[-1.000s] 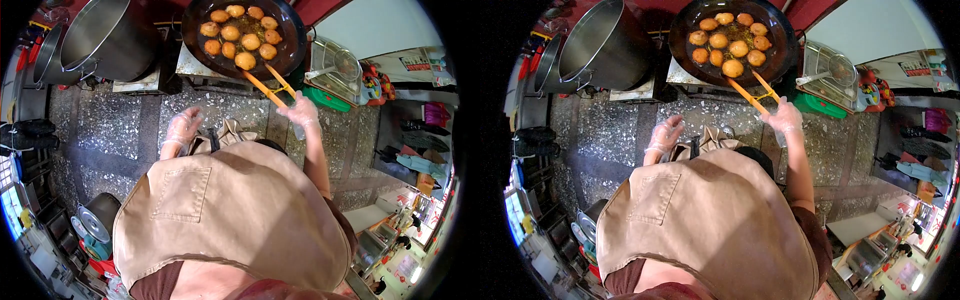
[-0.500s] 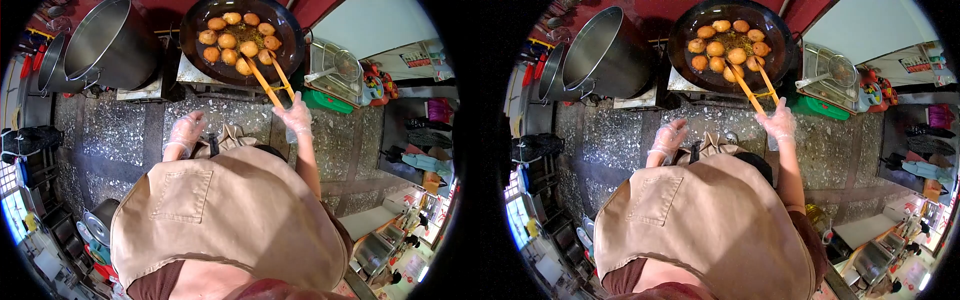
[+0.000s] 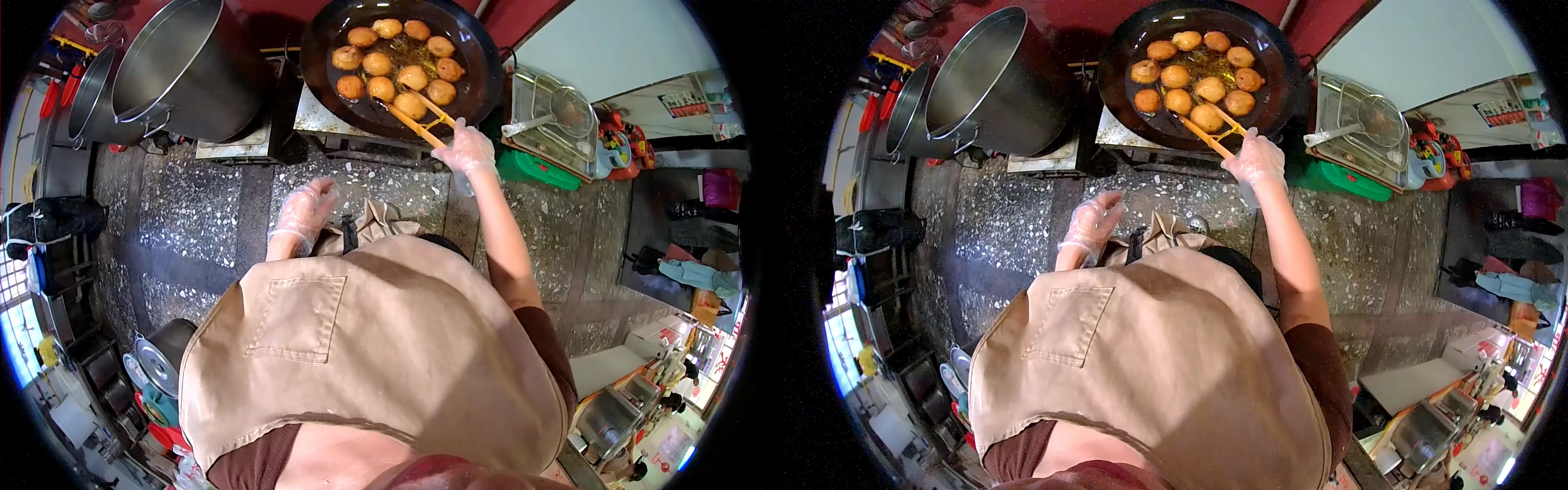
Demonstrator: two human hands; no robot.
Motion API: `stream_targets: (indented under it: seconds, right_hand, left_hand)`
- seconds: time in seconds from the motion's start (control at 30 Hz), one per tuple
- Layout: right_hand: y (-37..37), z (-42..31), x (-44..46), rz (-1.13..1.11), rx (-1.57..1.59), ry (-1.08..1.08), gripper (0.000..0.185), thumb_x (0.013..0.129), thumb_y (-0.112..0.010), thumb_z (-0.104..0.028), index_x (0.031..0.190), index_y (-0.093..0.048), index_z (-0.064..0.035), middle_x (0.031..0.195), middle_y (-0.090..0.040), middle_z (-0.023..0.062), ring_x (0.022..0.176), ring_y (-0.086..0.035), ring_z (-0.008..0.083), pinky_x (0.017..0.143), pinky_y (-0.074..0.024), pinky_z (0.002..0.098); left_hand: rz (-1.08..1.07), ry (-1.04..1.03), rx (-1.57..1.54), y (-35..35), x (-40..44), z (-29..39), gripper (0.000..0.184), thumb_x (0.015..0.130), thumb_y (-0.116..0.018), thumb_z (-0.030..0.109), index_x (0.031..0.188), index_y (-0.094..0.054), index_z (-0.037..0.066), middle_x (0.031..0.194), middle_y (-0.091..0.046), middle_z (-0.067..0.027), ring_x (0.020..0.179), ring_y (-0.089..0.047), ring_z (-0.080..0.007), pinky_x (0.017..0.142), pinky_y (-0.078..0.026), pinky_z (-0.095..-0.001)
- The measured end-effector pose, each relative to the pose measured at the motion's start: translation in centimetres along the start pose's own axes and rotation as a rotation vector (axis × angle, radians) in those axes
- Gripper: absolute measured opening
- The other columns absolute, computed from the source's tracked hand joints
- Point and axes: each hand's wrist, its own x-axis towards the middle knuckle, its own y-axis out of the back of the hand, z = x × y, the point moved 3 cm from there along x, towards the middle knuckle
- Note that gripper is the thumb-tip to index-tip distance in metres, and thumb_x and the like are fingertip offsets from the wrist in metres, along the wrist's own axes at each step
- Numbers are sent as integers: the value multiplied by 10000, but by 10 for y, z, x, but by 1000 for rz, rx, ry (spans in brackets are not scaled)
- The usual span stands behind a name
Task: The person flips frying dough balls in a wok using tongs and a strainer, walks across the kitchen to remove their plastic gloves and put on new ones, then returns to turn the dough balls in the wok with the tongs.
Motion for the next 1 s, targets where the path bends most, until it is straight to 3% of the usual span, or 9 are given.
stream_targets:
  seconds: [0.1,0.13,0.27,0.43,0.5,0.67,0.73,0.87,1.0]
  right_hand:
    - [5,-13,15,-23,-44,25,797,666,-751,-395,1257,-438,40,1041,-627,163,987,-617,285,825,-501,365]
    - [4,-16,19,-4,-63,34,670,708,-712,-325,1225,-472,27,1032,-631,159,983,-615,288,834,-484,379]
    - [-2,-22,25,192,-238,154,549,726,-629,-168,1231,-492,-2,1031,-609,144,951,-590,299,818,-423,390]
    - [8,-20,-2,357,-387,305,588,672,-650,-113,1231,-496,-13,995,-577,131,916,-558,287,808,-402,387]
    - [12,-17,-12,412,-358,439,573,671,-653,-84,1220,-493,-52,949,-576,124,848,-569,280,720,-413,393]
    - [19,-14,-20,352,-273,340,613,655,-675,-133,1221,-467,-23,955,-585,129,879,-578,285,766,-423,405]
    - [21,-15,-16,249,-158,195,654,664,-713,-212,1237,-463,-22,962,-600,131,906,-599,296,772,-448,408]
    - [1,-17,10,106,-90,106,722,684,-739,-342,1264,-452,-21,1049,-613,135,1003,-600,283,830,-463,391]
    - [-11,-22,22,56,-45,74,703,688,-730,-359,1252,-471,-29,1073,-616,136,1016,-598,273,835,-459,392]
  left_hand:
    - [21,-11,-24,1,-5,-4,341,855,-577,227,1129,-590,26,1003,-642,-218,929,-620,-364,798,-488,-402]
    - [27,-6,-25,2,-7,-4,341,855,-577,227,1129,-590,26,1003,-642,-218,929,-620,-364,798,-488,-402]
    - [61,24,-34,4,-15,-7,345,853,-583,211,1134,-582,10,1015,-644,-214,941,-623,-356,806,-490,-394]
    - [80,60,-75,1,-21,-16,351,854,-583,207,1137,-579,-2,1023,-645,-211,951,-625,-350,815,-492,-388]
    - [73,89,-51,3,-20,-12,346,855,-581,204,1133,-583,-3,1022,-645,-213,950,-625,-351,816,-493,-388]
    - [51,70,-47,3,-16,-9,346,855,-578,209,1131,-584,1,1017,-643,-217,942,-625,-356,811,-492,-391]
    - [36,52,-28,3,-13,-7,348,854,-578,212,1132,-583,3,1016,-643,-217,940,-625,-358,809,-492,-393]
    - [14,46,-19,0,-9,-4,345,851,-577,211,1130,-585,9,1019,-641,-216,939,-624,-360,806,-491,-396]
    - [24,34,-33,-1,-9,-6,341,845,-578,201,1131,-586,15,1024,-640,-217,944,-623,-360,808,-491,-396]
